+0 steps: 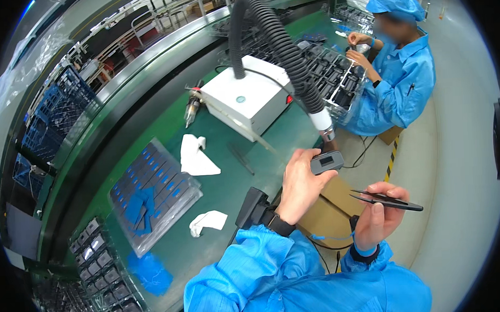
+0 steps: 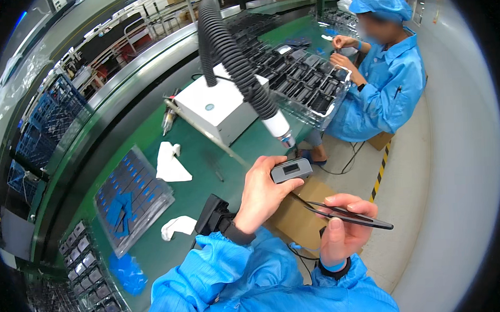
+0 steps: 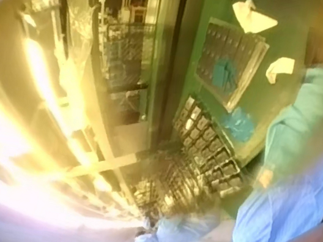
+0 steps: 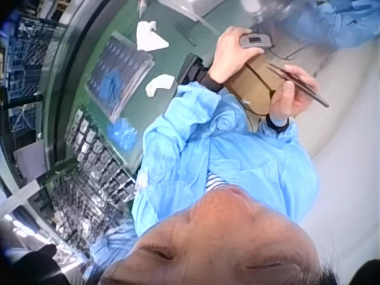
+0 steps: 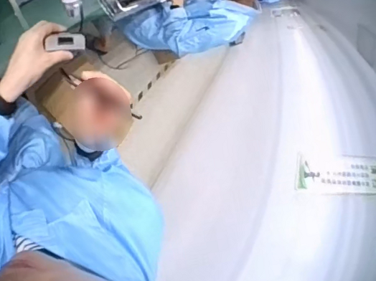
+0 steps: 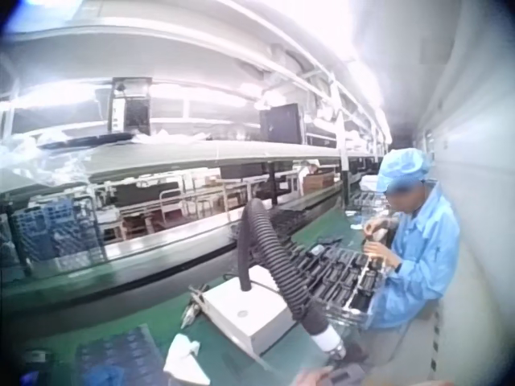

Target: Manually assembling and inspecting small plastic electronic device housings on a factory production line.

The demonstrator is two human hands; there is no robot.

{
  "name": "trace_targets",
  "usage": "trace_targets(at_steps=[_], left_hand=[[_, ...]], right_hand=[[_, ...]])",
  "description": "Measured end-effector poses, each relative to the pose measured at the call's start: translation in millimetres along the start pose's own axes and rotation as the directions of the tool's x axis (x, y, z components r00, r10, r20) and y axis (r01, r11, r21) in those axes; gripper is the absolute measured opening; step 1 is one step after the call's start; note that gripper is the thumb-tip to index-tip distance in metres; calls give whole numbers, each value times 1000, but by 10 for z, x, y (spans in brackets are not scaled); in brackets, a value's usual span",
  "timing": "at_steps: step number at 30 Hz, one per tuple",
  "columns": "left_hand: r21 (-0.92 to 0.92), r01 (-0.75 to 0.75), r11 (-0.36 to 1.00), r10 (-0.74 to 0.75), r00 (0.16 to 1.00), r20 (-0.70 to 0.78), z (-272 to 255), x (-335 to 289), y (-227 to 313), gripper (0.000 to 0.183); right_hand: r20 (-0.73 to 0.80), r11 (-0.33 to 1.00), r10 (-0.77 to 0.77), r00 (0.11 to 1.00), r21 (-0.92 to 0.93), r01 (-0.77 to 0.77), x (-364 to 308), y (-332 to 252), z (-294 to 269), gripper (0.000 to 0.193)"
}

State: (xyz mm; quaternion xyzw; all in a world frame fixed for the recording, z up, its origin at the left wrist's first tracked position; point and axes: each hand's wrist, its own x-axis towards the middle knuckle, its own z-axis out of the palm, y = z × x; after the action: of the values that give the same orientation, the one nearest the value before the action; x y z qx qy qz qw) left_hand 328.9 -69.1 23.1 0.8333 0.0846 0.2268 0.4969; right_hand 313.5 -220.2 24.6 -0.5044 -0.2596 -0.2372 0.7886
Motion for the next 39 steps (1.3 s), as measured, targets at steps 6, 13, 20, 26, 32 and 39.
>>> trace_targets(at_steps=[6,13,20,26,32,39], left_hand=[[-54,-7,999,5,999,-40,63,180,-125,49],[-95,-91,991,89,996,-20,339,251,-128,49],[-248,-113,962,111,994,-21,414,208,-71,50],[-137,-82,987,76,996,-48,-443,-604,-88,49],[140,274,951,-180,865,-468,-1731,-1967,-95,54],[-84,463,883,-406,661,-631,-1909,-2710,-252,57]], right_hand=[[-15,996,79,997,-35,-79,96,37,-362,31],[-38,996,41,998,-80,-44,109,250,-372,32],[-2,986,101,995,-132,-101,107,230,-485,32],[48,993,96,994,58,-98,-16,229,-281,34],[560,931,192,806,155,-330,-580,263,749,24],[942,989,102,318,-61,-136,-1120,176,1503,33]])
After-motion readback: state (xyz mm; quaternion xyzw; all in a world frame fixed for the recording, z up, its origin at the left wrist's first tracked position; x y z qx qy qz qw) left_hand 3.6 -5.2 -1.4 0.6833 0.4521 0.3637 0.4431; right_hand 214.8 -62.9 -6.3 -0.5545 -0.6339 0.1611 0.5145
